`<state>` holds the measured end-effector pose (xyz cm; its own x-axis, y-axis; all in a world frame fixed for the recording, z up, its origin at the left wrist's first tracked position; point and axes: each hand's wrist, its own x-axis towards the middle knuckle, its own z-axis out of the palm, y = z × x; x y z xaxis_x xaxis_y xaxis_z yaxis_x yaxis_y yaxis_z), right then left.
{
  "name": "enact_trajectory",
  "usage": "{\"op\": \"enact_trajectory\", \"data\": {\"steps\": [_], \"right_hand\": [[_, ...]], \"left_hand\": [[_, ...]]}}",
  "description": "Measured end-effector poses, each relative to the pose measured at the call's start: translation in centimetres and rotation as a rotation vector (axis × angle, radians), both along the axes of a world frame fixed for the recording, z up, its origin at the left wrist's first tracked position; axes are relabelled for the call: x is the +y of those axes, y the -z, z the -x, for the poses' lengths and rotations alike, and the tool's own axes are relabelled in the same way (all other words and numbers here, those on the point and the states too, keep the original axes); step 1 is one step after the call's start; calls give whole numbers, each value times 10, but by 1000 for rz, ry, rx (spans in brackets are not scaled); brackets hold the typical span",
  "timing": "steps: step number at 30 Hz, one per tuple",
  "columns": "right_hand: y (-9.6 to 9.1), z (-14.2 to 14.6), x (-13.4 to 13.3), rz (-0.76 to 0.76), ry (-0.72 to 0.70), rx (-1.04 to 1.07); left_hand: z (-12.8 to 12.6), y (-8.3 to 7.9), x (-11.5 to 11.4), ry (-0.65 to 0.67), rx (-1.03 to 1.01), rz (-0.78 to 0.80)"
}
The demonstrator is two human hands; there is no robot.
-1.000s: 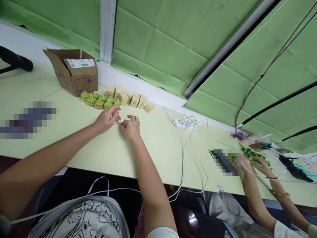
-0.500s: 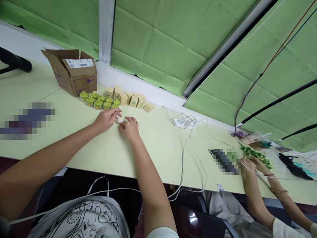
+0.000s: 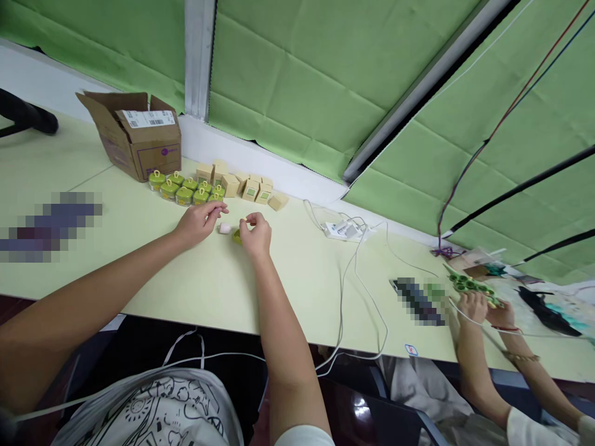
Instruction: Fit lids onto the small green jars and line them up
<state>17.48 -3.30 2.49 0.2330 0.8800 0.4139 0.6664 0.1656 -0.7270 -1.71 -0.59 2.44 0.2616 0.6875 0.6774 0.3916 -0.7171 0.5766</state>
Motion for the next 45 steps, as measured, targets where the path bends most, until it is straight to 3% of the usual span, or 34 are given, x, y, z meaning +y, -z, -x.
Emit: {"op": "enact_trajectory", "data": {"steps": [5, 18, 25, 32, 38, 45], "right_hand": [[1, -8, 2, 90, 38, 57], [5, -9, 3, 329, 4, -259], [6, -7, 2, 225, -14, -264], [3, -5, 0, 87, -10, -160], [3, -2, 1, 92, -27, -84], [3, 0, 0, 94, -30, -56]], "left_hand": [[0, 0, 0, 1, 8, 1], [0, 0, 1, -13, 39, -58], [-1, -4, -3, -14, 78, -115], [0, -8, -5, -37, 148, -267], [2, -15, -6, -24, 327, -385], [2, -20, -8, -17, 328, -467]]}}
